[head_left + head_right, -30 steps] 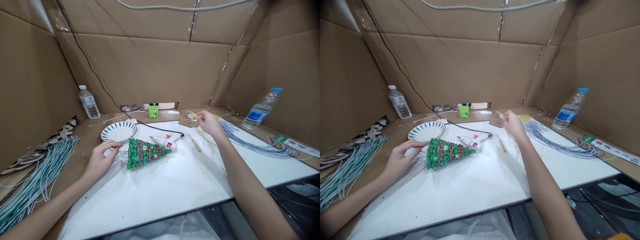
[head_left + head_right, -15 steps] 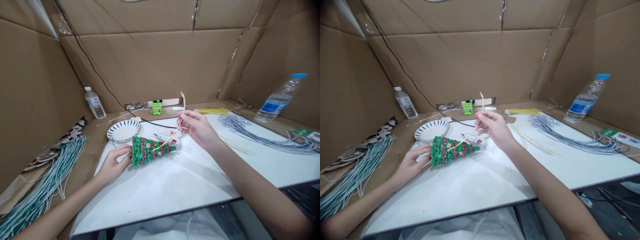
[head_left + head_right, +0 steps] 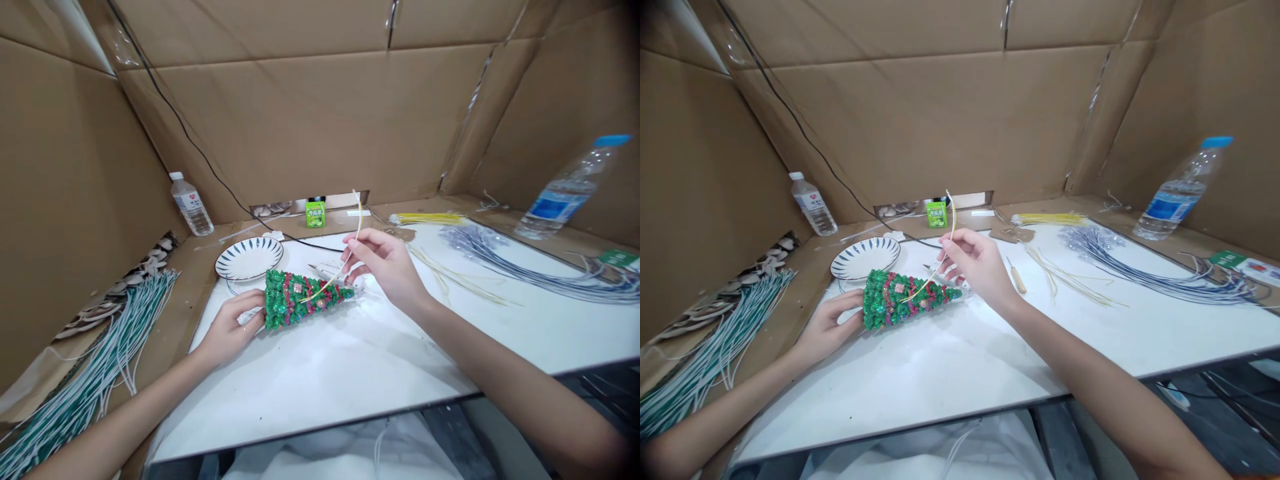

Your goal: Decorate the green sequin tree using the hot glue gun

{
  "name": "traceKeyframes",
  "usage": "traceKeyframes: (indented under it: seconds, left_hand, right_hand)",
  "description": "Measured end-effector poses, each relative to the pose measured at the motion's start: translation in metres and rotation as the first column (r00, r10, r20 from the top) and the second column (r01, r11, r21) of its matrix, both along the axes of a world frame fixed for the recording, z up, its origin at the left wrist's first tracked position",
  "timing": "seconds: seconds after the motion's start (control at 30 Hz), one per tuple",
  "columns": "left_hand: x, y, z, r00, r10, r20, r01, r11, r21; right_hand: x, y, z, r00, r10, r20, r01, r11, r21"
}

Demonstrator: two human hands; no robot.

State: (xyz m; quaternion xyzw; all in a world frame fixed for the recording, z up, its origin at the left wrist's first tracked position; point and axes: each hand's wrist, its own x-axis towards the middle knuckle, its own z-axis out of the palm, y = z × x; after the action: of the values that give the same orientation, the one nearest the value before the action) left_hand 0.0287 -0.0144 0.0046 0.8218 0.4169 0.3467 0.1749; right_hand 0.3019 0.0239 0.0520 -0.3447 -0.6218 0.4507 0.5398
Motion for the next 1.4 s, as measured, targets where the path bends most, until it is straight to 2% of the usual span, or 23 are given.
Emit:
traceKeyframes:
  seconds: [0.23, 0.47, 0.67, 0.93, 1.1, 1.2, 1.4]
  left_hand:
    - [-0.003, 0.001, -0.004, 1.000, 0.002, -0.012, -0.002, 1.000, -0.006]
    - [-0.003, 0.003, -0.005, 1.000, -0.012, -0.014, 0.012, 1.000, -0.005]
    - [-0.003, 0.003, -0.005, 1.000, 0.007, -0.019, -0.007, 1.000, -0.013]
    - [-0.003, 0.003, -0.005, 1.000, 0.012, -0.020, -0.013, 1.000, -0.016]
    - [-0.004, 0.003, -0.005, 0.999, 0.010, -0.032, -0.011, 1.000, -0.024]
    - [-0.004, 0.004, -0.005, 1.000, -0.004, -0.030, 0.003, 1.000, -0.027]
    - [-0.003, 0.004, -0.006, 1.000, -0.007, -0.017, 0.006, 1.000, -0.019]
  right_hand:
    - [-0.003, -0.010, 0.003, 1.000, 0.028, 0.004, -0.028, 0.993, 0.111]
    - [-0.003, -0.021, -0.001, 1.000, 0.014, 0.019, -0.019, 0.963, 0.269]
    - [-0.002, -0.024, -0.004, 0.988, -0.074, 0.136, 0.017, 0.923, 0.383]
    - [-0.001, -0.032, -0.002, 0.954, -0.214, 0.211, 0.062, 0.827, 0.560]
    - [-0.001, -0.034, -0.002, 0.956, -0.191, 0.222, -0.010, 0.738, 0.674]
    - [-0.003, -0.033, -0.002, 0.956, -0.140, 0.257, -0.074, 0.735, 0.674]
    - [-0.009, -0.026, -0.013, 0.910, -0.122, 0.395, -0.159, 0.779, 0.606]
